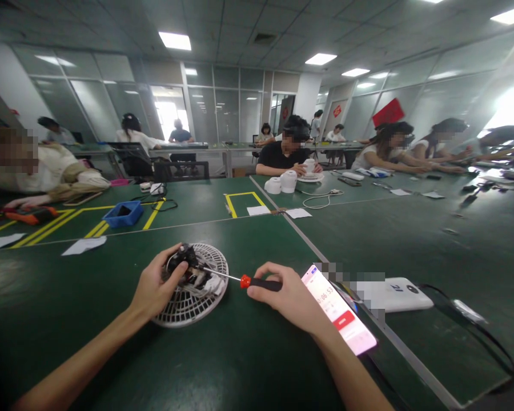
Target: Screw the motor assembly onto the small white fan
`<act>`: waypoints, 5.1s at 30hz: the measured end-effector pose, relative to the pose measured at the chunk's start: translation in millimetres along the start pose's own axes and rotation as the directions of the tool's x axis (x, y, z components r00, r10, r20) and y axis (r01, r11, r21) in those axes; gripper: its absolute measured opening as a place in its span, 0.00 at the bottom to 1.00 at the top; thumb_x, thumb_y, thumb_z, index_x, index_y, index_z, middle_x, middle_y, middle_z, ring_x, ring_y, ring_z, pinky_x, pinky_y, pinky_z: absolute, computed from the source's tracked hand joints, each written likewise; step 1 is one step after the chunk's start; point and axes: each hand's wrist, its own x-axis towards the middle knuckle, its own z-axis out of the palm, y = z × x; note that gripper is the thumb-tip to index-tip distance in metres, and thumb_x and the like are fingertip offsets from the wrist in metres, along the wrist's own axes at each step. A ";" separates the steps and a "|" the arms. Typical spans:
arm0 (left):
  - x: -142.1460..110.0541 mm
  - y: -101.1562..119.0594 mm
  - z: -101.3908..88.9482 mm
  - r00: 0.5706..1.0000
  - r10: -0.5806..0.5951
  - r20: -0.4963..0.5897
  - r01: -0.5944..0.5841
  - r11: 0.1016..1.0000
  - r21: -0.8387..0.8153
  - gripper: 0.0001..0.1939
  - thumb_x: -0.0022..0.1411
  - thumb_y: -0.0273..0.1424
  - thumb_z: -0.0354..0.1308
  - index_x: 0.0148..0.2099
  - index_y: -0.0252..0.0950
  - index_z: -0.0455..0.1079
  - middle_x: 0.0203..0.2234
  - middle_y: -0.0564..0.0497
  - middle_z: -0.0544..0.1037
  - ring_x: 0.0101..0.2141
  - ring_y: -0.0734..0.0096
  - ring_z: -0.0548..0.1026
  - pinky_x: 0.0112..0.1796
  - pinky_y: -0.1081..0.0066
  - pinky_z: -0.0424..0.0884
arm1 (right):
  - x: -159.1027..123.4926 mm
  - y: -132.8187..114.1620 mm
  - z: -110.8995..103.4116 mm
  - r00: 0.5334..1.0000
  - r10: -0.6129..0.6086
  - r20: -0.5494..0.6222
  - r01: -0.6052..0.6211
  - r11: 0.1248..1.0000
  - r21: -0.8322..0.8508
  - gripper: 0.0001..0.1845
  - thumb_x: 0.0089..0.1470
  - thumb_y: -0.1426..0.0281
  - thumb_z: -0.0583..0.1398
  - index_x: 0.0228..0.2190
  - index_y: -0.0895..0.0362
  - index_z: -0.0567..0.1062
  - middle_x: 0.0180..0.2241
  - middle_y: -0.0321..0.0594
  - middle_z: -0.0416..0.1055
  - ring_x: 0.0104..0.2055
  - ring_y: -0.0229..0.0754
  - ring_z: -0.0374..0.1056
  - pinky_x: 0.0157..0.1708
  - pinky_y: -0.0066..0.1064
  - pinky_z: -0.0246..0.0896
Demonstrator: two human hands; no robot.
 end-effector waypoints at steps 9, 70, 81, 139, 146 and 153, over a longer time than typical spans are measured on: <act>-11.6 -1.0 -3.4 1.000 0.026 -0.006 -0.026 0.999 0.019 0.29 0.64 0.47 0.60 0.62 0.39 0.67 0.55 0.42 0.77 0.53 0.52 0.76 0.56 0.48 0.71 | -1.0 2.2 -0.3 0.998 -0.010 0.062 0.010 1.000 -0.006 0.15 0.52 0.57 0.68 0.36 0.55 0.77 0.27 0.35 0.74 0.27 0.38 0.67 0.24 0.28 0.58; -5.5 16.0 -13.1 0.993 0.024 0.119 -0.035 0.995 0.097 0.23 0.73 0.42 0.47 0.66 0.49 0.64 0.52 0.48 0.77 0.50 0.60 0.77 0.52 0.56 0.74 | 6.5 13.7 4.6 0.978 0.101 0.183 -0.108 0.994 0.024 0.29 0.56 0.43 0.59 0.31 0.59 0.74 0.27 0.38 0.71 0.23 0.33 0.64 0.19 0.22 0.56; -2.5 22.2 -16.6 0.997 -0.002 0.084 -0.005 0.997 0.078 0.20 0.70 0.44 0.51 0.59 0.44 0.69 0.52 0.46 0.77 0.49 0.57 0.78 0.51 0.54 0.76 | -2.7 1.3 2.1 0.980 0.104 0.168 -0.099 0.994 -0.038 0.19 0.48 0.60 0.68 0.34 0.53 0.65 0.28 0.31 0.66 0.22 0.33 0.66 0.16 0.21 0.59; -13.6 13.1 -2.4 0.999 -0.026 0.025 0.023 0.995 0.097 0.29 0.63 0.46 0.62 0.63 0.45 0.64 0.49 0.47 0.76 0.47 0.56 0.78 0.49 0.52 0.77 | 2.4 9.2 7.4 0.988 0.076 0.132 -0.074 0.997 -0.019 0.23 0.46 0.60 0.70 0.38 0.53 0.66 0.31 0.32 0.68 0.23 0.33 0.66 0.17 0.22 0.59; -15.9 11.6 0.0 1.000 0.017 -0.014 -0.015 0.994 0.109 0.28 0.63 0.45 0.62 0.63 0.45 0.64 0.48 0.47 0.76 0.47 0.56 0.78 0.48 0.53 0.78 | 5.1 13.4 5.2 0.983 0.054 0.173 -0.053 0.999 -0.014 0.24 0.57 0.47 0.61 0.33 0.58 0.73 0.28 0.37 0.70 0.29 0.36 0.68 0.24 0.24 0.60; -17.0 11.6 0.5 0.998 0.051 -0.043 -0.046 0.992 0.119 0.30 0.63 0.45 0.63 0.64 0.44 0.64 0.47 0.46 0.76 0.45 0.57 0.78 0.46 0.55 0.78 | 2.5 12.8 4.4 0.987 0.074 0.144 -0.070 0.997 -0.036 0.24 0.54 0.47 0.62 0.37 0.55 0.70 0.32 0.36 0.70 0.23 0.33 0.64 0.16 0.22 0.54</act>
